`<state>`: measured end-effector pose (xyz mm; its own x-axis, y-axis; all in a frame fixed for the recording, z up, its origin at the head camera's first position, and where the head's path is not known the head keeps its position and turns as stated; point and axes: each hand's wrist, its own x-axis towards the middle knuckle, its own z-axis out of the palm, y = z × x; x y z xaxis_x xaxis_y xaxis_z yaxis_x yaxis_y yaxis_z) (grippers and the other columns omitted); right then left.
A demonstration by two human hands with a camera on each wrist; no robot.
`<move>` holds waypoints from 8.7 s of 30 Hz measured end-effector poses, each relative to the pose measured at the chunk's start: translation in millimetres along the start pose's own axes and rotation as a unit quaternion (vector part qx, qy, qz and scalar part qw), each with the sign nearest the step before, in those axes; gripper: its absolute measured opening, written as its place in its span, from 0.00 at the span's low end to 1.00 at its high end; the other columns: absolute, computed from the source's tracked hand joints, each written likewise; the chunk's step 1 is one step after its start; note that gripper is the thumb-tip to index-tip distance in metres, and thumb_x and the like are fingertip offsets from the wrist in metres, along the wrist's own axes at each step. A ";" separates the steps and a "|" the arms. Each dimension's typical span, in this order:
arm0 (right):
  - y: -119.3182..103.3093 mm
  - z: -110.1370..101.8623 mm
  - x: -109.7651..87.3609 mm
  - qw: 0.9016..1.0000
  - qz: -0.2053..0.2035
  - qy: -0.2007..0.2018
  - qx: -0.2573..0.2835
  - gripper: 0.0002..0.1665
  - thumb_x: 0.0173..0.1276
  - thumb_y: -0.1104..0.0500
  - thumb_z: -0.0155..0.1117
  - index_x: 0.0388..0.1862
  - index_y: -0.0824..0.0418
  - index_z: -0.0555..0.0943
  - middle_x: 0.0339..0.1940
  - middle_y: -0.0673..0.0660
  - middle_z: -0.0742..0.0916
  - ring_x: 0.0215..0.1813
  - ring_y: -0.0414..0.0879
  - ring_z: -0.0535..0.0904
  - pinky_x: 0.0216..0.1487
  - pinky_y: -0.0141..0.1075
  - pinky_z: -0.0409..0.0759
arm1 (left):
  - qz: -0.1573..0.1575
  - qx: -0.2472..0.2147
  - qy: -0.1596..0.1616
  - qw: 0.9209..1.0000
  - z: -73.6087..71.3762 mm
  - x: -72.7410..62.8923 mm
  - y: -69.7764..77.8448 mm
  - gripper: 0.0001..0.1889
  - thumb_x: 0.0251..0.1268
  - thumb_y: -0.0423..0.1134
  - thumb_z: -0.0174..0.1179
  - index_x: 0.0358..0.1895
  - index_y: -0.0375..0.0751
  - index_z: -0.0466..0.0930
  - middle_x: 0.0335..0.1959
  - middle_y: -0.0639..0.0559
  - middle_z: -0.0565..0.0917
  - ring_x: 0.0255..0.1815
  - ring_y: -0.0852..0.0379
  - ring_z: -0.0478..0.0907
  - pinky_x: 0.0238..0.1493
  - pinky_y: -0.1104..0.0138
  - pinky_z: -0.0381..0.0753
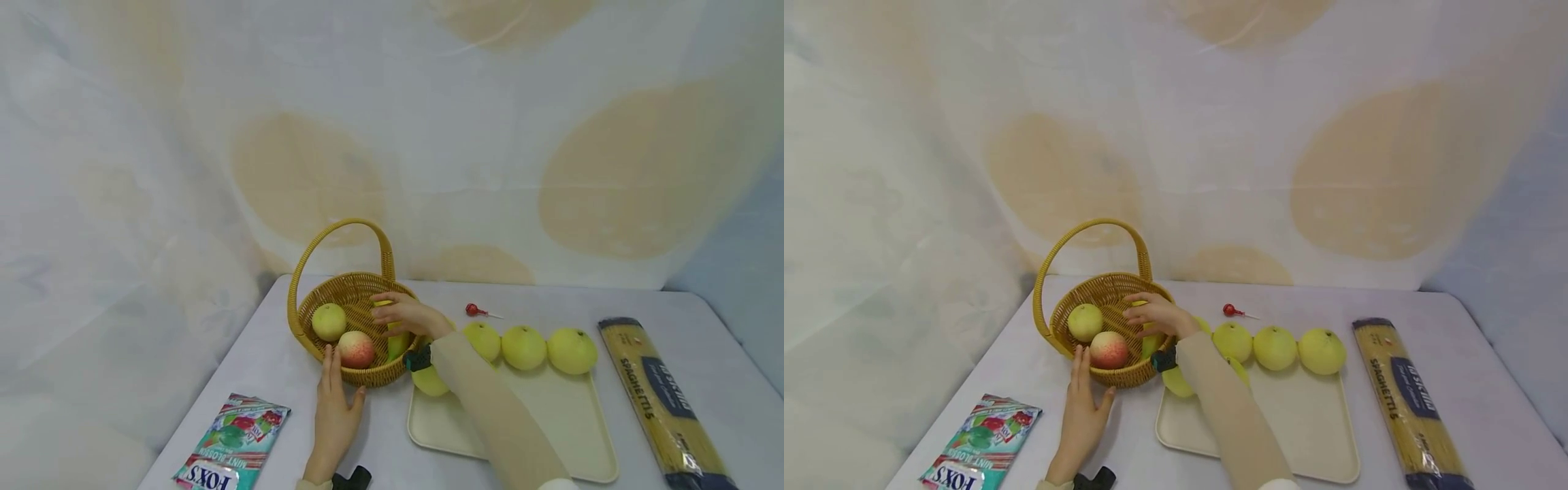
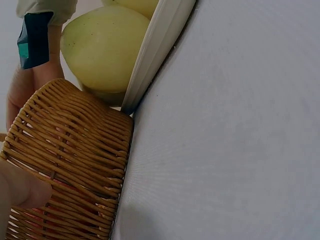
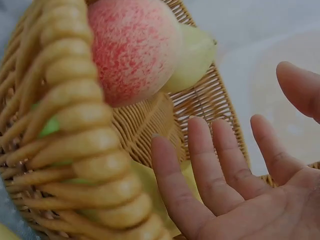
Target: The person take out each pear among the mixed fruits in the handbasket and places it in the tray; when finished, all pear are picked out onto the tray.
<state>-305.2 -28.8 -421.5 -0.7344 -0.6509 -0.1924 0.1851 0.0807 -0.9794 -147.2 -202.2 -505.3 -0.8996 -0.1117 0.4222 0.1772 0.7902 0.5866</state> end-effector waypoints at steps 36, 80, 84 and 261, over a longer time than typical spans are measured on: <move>-13.2 29.7 25.4 0.994 -0.017 -0.013 -0.111 0.35 0.72 0.58 0.57 0.75 0.60 0.61 0.72 0.67 0.69 0.71 0.61 0.68 0.67 0.58 0.70 | -0.022 0.009 0.000 1.000 -10.4 -10.8 1.8 0.49 0.57 0.31 0.67 0.78 0.45 0.45 0.80 0.43 0.47 0.74 0.36 0.56 0.68 0.41 0.64; -1.7 88.3 45.1 0.978 -0.067 0.046 -0.191 0.37 0.66 0.55 0.64 0.72 0.58 0.65 0.73 0.61 0.69 0.73 0.58 0.64 0.71 0.51 0.66 | -0.002 0.014 0.015 1.000 -8.2 -24.5 15.5 0.50 0.55 0.30 0.66 0.78 0.39 0.42 0.79 0.40 0.49 0.73 0.35 0.58 0.66 0.40 0.66; 0.7 85.9 43.5 0.979 -0.046 0.034 -0.195 0.39 0.65 0.54 0.66 0.73 0.55 0.64 0.74 0.59 0.67 0.74 0.58 0.63 0.72 0.53 0.64 | 0.003 0.017 0.017 1.000 -7.3 -23.5 17.4 0.51 0.54 0.30 0.66 0.78 0.40 0.43 0.79 0.40 0.49 0.73 0.36 0.58 0.66 0.41 0.67; 88.8 -67.3 -233.6 0.956 -0.046 0.257 -0.134 0.44 0.56 0.57 0.73 0.72 0.58 0.66 0.75 0.66 0.63 0.74 0.69 0.57 0.66 0.61 0.65 | -0.032 0.002 -0.010 0.999 1.5 6.1 -5.9 0.53 0.58 0.33 0.66 0.79 0.47 0.37 0.80 0.43 0.46 0.75 0.32 0.52 0.70 0.38 0.58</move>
<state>-161.2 181.2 -467.6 -0.9760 -0.2136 -0.0427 -0.0184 0.2763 -0.9609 -154.3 -206.7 -507.1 -0.9166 -0.1504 0.3705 0.1174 0.7846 0.6087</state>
